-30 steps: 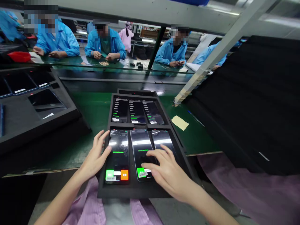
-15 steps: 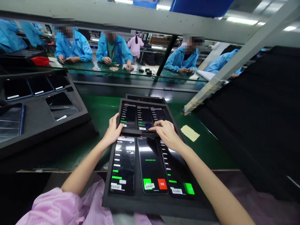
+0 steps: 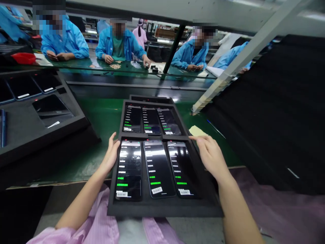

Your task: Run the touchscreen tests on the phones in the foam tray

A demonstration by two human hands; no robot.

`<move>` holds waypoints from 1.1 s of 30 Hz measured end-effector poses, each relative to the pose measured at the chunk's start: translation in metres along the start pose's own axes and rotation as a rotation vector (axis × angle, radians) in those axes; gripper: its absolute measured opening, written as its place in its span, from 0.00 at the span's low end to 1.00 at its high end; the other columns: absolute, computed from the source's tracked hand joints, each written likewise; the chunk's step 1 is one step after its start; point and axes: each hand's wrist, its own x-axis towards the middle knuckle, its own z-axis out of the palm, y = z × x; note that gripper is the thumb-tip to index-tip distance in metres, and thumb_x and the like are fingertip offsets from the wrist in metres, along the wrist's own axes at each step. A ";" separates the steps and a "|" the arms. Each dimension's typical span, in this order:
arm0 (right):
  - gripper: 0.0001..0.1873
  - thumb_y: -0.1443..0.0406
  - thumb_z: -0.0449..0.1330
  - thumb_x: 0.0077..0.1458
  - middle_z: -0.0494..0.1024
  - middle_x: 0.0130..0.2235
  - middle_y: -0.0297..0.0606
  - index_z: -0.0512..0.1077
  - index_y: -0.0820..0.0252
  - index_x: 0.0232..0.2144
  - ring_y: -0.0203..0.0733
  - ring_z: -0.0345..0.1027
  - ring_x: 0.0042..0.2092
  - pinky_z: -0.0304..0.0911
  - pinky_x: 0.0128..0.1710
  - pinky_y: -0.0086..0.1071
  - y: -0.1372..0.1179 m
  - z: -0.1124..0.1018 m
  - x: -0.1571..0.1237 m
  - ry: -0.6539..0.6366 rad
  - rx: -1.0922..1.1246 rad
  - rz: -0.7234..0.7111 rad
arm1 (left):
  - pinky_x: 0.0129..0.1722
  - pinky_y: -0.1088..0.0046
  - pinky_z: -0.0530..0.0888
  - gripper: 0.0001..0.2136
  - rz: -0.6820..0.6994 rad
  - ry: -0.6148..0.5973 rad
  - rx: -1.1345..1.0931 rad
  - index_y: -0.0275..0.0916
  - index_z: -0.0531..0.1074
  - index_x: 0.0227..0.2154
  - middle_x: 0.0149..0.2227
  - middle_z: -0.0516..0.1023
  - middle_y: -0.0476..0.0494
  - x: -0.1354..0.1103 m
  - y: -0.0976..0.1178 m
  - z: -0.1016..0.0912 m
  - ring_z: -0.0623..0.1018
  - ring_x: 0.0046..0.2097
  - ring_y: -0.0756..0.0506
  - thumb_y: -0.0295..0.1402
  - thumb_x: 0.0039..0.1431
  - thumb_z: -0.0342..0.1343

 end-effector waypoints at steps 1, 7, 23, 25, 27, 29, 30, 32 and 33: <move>0.24 0.55 0.41 0.58 0.73 0.39 0.41 0.74 0.55 0.38 0.47 0.65 0.45 0.58 0.48 0.44 0.007 -0.003 -0.011 -0.006 0.005 0.069 | 0.52 0.60 0.65 0.26 -0.026 -0.006 -0.017 0.41 0.47 0.60 0.56 0.64 0.38 -0.009 -0.003 -0.002 0.71 0.51 0.42 0.40 0.60 0.42; 0.26 0.50 0.43 0.54 0.74 0.46 0.44 0.70 0.58 0.44 0.48 0.65 0.50 0.58 0.52 0.43 0.031 0.000 -0.072 -0.019 0.152 0.392 | 0.53 0.62 0.64 0.26 -0.049 -0.009 -0.016 0.45 0.51 0.60 0.60 0.61 0.43 -0.039 -0.017 -0.007 0.68 0.55 0.41 0.43 0.58 0.43; 0.29 0.45 0.52 0.45 0.78 0.38 0.45 0.73 0.61 0.36 0.48 0.71 0.41 0.66 0.40 0.37 0.009 0.000 -0.047 0.104 0.462 0.475 | 0.52 0.61 0.66 0.41 0.227 -0.046 -0.052 0.31 0.60 0.56 0.54 0.68 0.31 0.013 0.000 0.006 0.69 0.54 0.35 0.51 0.40 0.59; 0.28 0.44 0.54 0.42 0.79 0.32 0.43 0.72 0.62 0.34 0.46 0.72 0.34 0.66 0.34 0.35 0.014 0.001 -0.022 0.093 0.501 0.457 | 0.53 0.61 0.66 0.42 0.266 -0.052 -0.043 0.29 0.58 0.57 0.54 0.68 0.29 0.031 0.004 0.014 0.69 0.54 0.36 0.49 0.41 0.59; 0.27 0.45 0.56 0.40 0.77 0.27 0.40 0.72 0.62 0.31 0.43 0.70 0.29 0.64 0.30 0.34 0.019 0.003 0.002 0.108 0.515 0.433 | 0.52 0.61 0.66 0.39 0.335 -0.073 -0.014 0.30 0.57 0.57 0.54 0.68 0.30 0.045 0.009 0.021 0.71 0.53 0.37 0.48 0.44 0.57; 0.26 0.45 0.56 0.38 0.75 0.22 0.37 0.71 0.62 0.28 0.41 0.67 0.25 0.62 0.26 0.32 0.023 0.005 0.021 0.134 0.480 0.425 | 0.51 0.63 0.67 0.34 0.430 -0.103 0.042 0.33 0.59 0.56 0.53 0.70 0.34 0.053 0.014 0.027 0.72 0.52 0.39 0.46 0.48 0.55; 0.26 0.45 0.55 0.37 0.73 0.20 0.35 0.71 0.62 0.27 0.40 0.66 0.23 0.61 0.25 0.32 0.025 0.006 0.028 0.135 0.445 0.426 | 0.50 0.64 0.68 0.31 0.471 -0.122 0.085 0.35 0.60 0.56 0.52 0.71 0.37 0.055 0.016 0.029 0.72 0.51 0.40 0.45 0.50 0.53; 0.25 0.45 0.54 0.38 0.71 0.17 0.34 0.71 0.61 0.26 0.40 0.65 0.22 0.60 0.24 0.32 0.028 0.006 0.033 0.104 0.342 0.425 | 0.48 0.67 0.69 0.25 0.513 -0.146 0.181 0.38 0.62 0.54 0.50 0.74 0.41 0.054 0.019 0.031 0.73 0.50 0.41 0.43 0.54 0.50; 0.25 0.46 0.53 0.39 0.72 0.18 0.34 0.71 0.60 0.26 0.41 0.66 0.22 0.61 0.24 0.32 0.029 0.005 0.031 0.079 0.286 0.420 | 0.47 0.67 0.69 0.23 0.522 -0.154 0.225 0.39 0.63 0.54 0.48 0.75 0.42 0.052 0.020 0.031 0.73 0.49 0.42 0.42 0.56 0.48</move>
